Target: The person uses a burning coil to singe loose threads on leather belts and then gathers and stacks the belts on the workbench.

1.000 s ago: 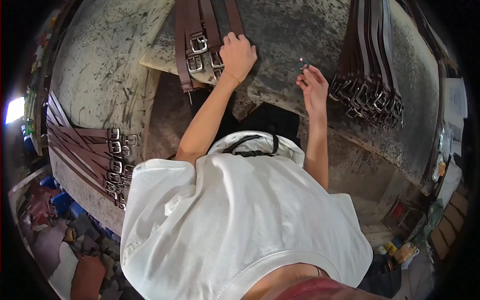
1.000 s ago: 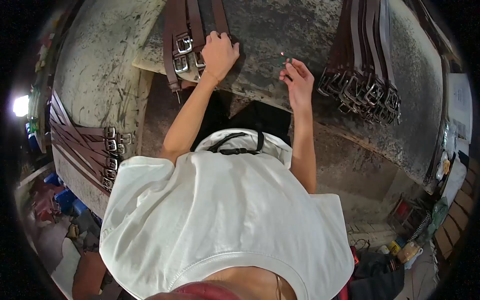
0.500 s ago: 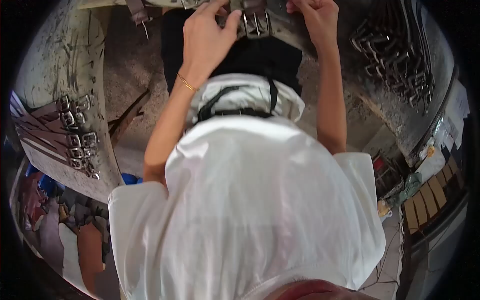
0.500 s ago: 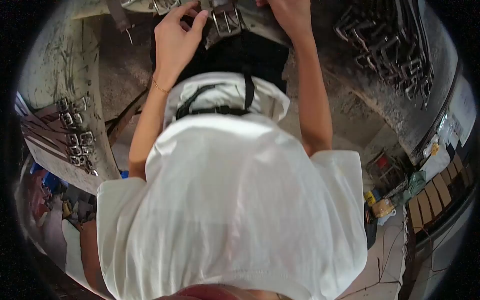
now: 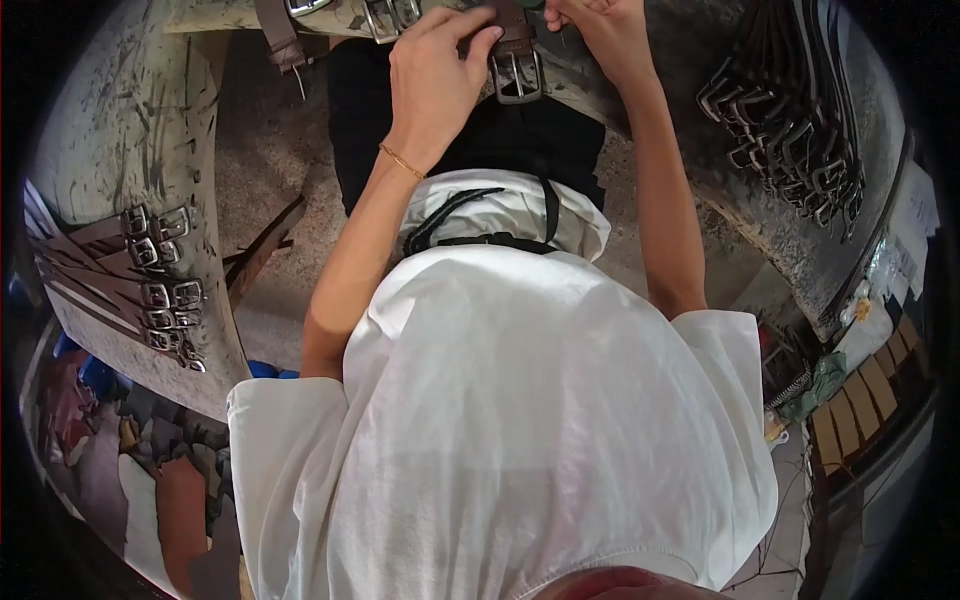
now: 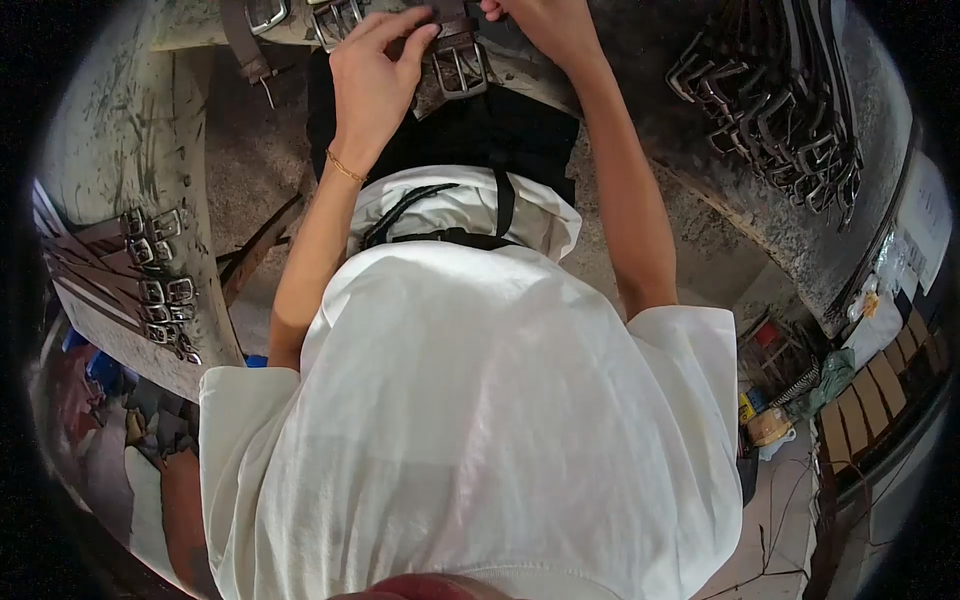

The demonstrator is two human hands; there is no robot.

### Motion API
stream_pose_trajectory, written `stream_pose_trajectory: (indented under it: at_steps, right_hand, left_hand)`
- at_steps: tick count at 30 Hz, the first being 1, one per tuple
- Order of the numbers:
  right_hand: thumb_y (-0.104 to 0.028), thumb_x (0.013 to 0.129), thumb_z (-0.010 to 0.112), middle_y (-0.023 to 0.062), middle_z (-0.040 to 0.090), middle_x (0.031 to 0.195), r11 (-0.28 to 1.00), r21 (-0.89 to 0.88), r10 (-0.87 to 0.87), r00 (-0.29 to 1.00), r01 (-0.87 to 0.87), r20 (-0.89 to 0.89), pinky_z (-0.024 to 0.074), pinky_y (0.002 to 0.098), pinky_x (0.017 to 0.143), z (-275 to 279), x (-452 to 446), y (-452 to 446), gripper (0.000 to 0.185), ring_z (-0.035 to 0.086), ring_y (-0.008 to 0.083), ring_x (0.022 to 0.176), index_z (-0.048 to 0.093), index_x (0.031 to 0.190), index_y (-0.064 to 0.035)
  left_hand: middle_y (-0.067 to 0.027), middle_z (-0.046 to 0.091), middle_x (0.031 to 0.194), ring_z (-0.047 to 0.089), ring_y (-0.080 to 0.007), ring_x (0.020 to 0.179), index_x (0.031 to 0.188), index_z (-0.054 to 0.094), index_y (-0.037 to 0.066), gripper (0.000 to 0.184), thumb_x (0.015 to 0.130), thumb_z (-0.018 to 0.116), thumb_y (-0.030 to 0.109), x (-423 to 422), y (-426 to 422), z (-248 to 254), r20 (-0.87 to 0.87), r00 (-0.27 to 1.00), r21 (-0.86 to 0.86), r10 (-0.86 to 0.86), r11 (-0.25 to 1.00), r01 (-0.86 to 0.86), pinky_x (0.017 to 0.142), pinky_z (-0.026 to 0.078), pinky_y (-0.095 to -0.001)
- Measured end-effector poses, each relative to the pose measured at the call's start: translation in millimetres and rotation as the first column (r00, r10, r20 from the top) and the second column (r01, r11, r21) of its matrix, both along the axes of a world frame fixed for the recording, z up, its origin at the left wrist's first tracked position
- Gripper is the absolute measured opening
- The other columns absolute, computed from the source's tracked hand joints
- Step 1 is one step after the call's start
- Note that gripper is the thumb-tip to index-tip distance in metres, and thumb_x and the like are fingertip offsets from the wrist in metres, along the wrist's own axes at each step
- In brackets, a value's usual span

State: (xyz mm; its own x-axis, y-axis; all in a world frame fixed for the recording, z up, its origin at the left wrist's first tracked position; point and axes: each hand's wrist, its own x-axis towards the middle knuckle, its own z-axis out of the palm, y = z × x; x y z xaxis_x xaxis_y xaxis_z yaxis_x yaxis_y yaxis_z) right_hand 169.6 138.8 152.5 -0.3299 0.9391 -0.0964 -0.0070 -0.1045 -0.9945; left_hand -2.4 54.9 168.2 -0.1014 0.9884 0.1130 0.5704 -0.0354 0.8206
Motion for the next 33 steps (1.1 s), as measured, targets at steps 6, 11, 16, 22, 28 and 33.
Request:
stream_pose_trajectory:
  at_steps: [6, 11, 16, 22, 28, 33]
  right_hand:
    - [-0.006, 0.088, 0.062, 0.0016, 0.06, 0.07, 0.981, 0.137, 0.126, 0.989, -0.136, 0.083, 0.0435, 0.0196, 0.05, 6, 2, 3, 0.01, 0.053, 0.0047, 0.058, 0.063, 0.096, 0.0012]
    - [-0.008, 0.089, 0.063, 0.0012, 0.06, 0.068, 0.989, 0.034, 0.14, 0.978, -0.146, 0.152, 0.0418, 0.0186, 0.047, 9, -2, 12, 0.011, 0.052, 0.0046, 0.054, 0.065, 0.096, 0.001]
    - [-0.009, 0.088, 0.064, 0.0014, 0.06, 0.068, 0.98, -0.025, 0.196, 0.959, -0.195, 0.203, 0.0416, 0.0194, 0.047, 18, -3, 16, 0.013, 0.05, 0.005, 0.054, 0.065, 0.095, 0.0017]
    - [-0.008, 0.088, 0.064, 0.0029, 0.06, 0.069, 0.97, -0.082, 0.243, 0.904, -0.229, 0.352, 0.0408, 0.0202, 0.047, 28, -8, 15, 0.011, 0.049, 0.0064, 0.051, 0.066, 0.093, 0.0011]
    - [-0.007, 0.088, 0.064, 0.0042, 0.061, 0.07, 0.959, -0.11, 0.284, 0.889, -0.261, 0.36, 0.0428, 0.0205, 0.048, 29, -7, 20, 0.01, 0.051, 0.0073, 0.052, 0.067, 0.093, 0.001]
    - [-0.006, 0.088, 0.063, 0.0046, 0.062, 0.071, 0.957, -0.151, 0.283, 0.902, -0.246, 0.324, 0.0461, 0.0212, 0.049, 30, -10, 21, 0.01, 0.054, 0.0077, 0.054, 0.066, 0.093, 0.0021]
  left_hand:
    - [-0.0094, 0.065, 0.08, 0.06, -0.0168, 0.059, 0.088, 0.069, 0.0, 0.009, 0.081, 0.068, 0.006, 7, -7, -20, 0.011, 0.994, 0.221, 0.11, 0.969, -0.11, 0.055, 0.048, -0.0259]
    - [-0.008, 0.066, 0.082, 0.061, -0.015, 0.06, 0.088, 0.07, 0.0, 0.01, 0.079, 0.069, 0.003, 12, -18, -22, 0.088, 0.979, 0.196, 0.186, 0.96, -0.2, 0.054, 0.048, -0.0242]
    - [-0.0083, 0.067, 0.081, 0.064, -0.0182, 0.062, 0.089, 0.07, 0.001, 0.014, 0.074, 0.072, 0.0, 4, -14, -31, -0.021, 0.995, 0.396, 0.098, 0.915, -0.082, 0.057, 0.051, -0.0256]
    - [-0.0077, 0.067, 0.085, 0.064, -0.0191, 0.068, 0.087, 0.07, 0.002, 0.02, 0.068, 0.074, -0.002, -1, -14, -28, -0.198, 0.98, 0.432, -0.003, 0.898, 0.09, 0.062, 0.051, -0.0278]
    - [-0.0067, 0.067, 0.085, 0.062, -0.0183, 0.067, 0.087, 0.069, 0.002, 0.021, 0.067, 0.075, -0.001, -4, -12, -35, -0.218, 0.975, 0.441, -0.048, 0.886, 0.142, 0.059, 0.048, -0.028]
    - [-0.0066, 0.066, 0.084, 0.062, -0.0184, 0.067, 0.087, 0.069, 0.002, 0.021, 0.067, 0.075, -0.001, -6, -12, -35, -0.212, 0.976, 0.446, -0.052, 0.883, 0.144, 0.059, 0.048, -0.0279]
